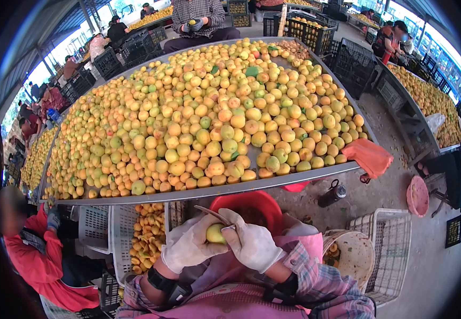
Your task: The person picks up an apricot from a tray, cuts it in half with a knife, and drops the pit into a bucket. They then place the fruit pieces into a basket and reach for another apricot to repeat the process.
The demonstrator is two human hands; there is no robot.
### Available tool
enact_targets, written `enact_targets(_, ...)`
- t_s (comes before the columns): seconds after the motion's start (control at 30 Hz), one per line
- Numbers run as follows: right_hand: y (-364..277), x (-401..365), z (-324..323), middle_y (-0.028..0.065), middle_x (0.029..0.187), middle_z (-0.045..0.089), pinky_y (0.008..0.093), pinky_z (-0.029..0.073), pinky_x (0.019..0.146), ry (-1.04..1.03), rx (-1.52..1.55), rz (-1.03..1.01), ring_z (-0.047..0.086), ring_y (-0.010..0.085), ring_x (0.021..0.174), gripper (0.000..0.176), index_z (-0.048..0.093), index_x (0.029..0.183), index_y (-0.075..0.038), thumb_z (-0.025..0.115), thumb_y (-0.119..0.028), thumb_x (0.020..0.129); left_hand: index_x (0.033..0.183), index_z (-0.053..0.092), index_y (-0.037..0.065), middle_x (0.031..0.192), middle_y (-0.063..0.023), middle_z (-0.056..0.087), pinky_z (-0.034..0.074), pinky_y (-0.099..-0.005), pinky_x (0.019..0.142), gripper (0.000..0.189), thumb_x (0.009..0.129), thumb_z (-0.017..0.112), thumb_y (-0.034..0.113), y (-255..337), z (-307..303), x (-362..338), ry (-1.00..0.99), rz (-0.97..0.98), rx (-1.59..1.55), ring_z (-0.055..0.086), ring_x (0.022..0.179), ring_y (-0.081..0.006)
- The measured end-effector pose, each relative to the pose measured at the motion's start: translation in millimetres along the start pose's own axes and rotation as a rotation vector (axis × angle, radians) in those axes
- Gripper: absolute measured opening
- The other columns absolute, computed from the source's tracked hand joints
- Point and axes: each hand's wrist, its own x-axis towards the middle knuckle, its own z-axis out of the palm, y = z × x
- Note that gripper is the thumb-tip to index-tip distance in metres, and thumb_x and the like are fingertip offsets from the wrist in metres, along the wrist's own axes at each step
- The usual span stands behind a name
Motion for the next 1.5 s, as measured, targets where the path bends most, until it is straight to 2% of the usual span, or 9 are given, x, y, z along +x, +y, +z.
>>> enact_targets(0.17,13.6,8.2,14.3,0.0142,0.072,0.064,0.0401,0.049,0.049,0.074,0.265,-0.042,0.061,0.0327,0.054,0.051,0.039,0.138,-0.005,0.039,-0.041,0.102,0.124,0.047,0.005,0.111,-0.0146,0.059,0.049,-0.0382,0.086,0.059,0.079,0.079,0.023,-12.8,6.3,4.1,0.018,-0.055,-0.062,0.060,0.100,-0.0294)
enact_targets(0.23,2.9,8.7,-0.3,0.0055,0.060,0.053,0.0323,0.041,0.038,-0.273,0.927,0.495,0.050,0.0209,0.041,0.054,0.041,0.135,-0.006,0.037,-0.049,0.102,0.125,0.047,0.005,0.111,-0.0142,0.059,0.049,-0.0377,0.087,0.059,0.079,0.079,0.022,-22.7,10.7,6.6,0.010,-0.067,-0.071,0.060,0.100,-0.0286)
enact_targets(0.43,11.1,-0.8,3.5,0.0010,0.057,0.045,0.0250,0.035,0.036,-0.321,1.473,0.749,0.041,0.0117,0.038,0.053,0.045,0.131,-0.009,0.035,-0.052,0.102,0.124,0.047,0.007,0.109,-0.0120,0.058,0.049,-0.0357,0.087,0.055,0.079,0.077,0.017,-37.8,17.6,12.1,0.026,-0.018,-0.224,0.060,0.100,-0.0258)
enact_targets(0.53,0.9,4.3,-2.2,0.0001,0.057,0.044,0.0235,0.035,0.037,-0.079,1.051,0.497,0.039,0.0107,0.036,0.046,0.051,0.123,-0.009,0.035,-0.047,0.103,0.122,0.048,0.008,0.108,-0.0116,0.058,0.049,-0.0345,0.087,0.052,0.079,0.077,0.012,-42.8,15.8,8.8,0.099,-0.045,-0.248,0.060,0.099,-0.0240)
enact_targets(0.6,22.5,3.9,2.3,0.0071,0.062,0.053,0.0293,0.044,0.047,-0.119,0.880,0.441,0.051,0.0220,0.044,0.037,0.055,0.116,-0.007,0.041,-0.039,0.103,0.122,0.050,0.007,0.109,-0.0080,0.058,0.049,-0.0317,0.088,0.052,0.077,0.076,0.006,-54.1,12.0,5.4,0.105,-0.071,-0.254,0.058,0.101,-0.0194)
enact_targets(0.67,32.5,4.4,11.2,0.0152,0.076,0.062,0.0371,0.050,0.061,0.031,0.262,-0.014,0.062,0.0352,0.066,0.030,0.055,0.115,-0.005,0.049,-0.030,0.100,0.123,0.050,0.006,0.108,-0.0045,0.057,0.047,-0.0290,0.088,0.053,0.076,0.073,0.003,-52.4,7.7,2.6,0.101,-0.106,-0.460,0.056,0.100,-0.0161)
enact_targets(0.7,24.6,-0.2,1.2,0.0186,0.089,0.065,0.0420,0.051,0.073,-0.103,0.300,0.146,0.063,0.0406,0.087,0.029,0.053,0.115,-0.004,0.053,-0.026,0.097,0.125,0.049,0.005,0.107,-0.0011,0.055,0.045,-0.0262,0.089,0.055,0.074,0.071,-0.001,-52.0,6.0,1.5,0.091,-0.140,-0.671,0.053,0.100,-0.0127)
enact_targets(1.0,13.9,-2.9,12.6,0.0172,0.081,0.065,0.0462,0.051,0.064,-0.061,0.095,0.094,0.064,0.0394,0.077,0.024,0.052,0.112,-0.008,0.055,-0.026,0.096,0.133,0.049,0.008,0.113,0.0008,0.056,0.046,-0.0219,0.085,0.055,0.083,0.068,0.002,-51.2,12.1,-0.8,0.113,-0.183,-1.031,0.052,0.100,-0.0081)
enact_targets(1.5,11.1,0.8,13.6,0.0172,0.073,0.063,0.0470,0.050,0.059,0.003,-0.019,0.040,0.063,0.0389,0.069,0.027,0.051,0.112,-0.007,0.056,-0.027,0.095,0.140,0.042,0.008,0.122,-0.0035,0.055,0.041,-0.0269,0.099,0.064,0.082,0.068,0.000,-51.4,1.6,6.5,0.025,-0.085,-0.857,0.050,0.114,-0.0124)
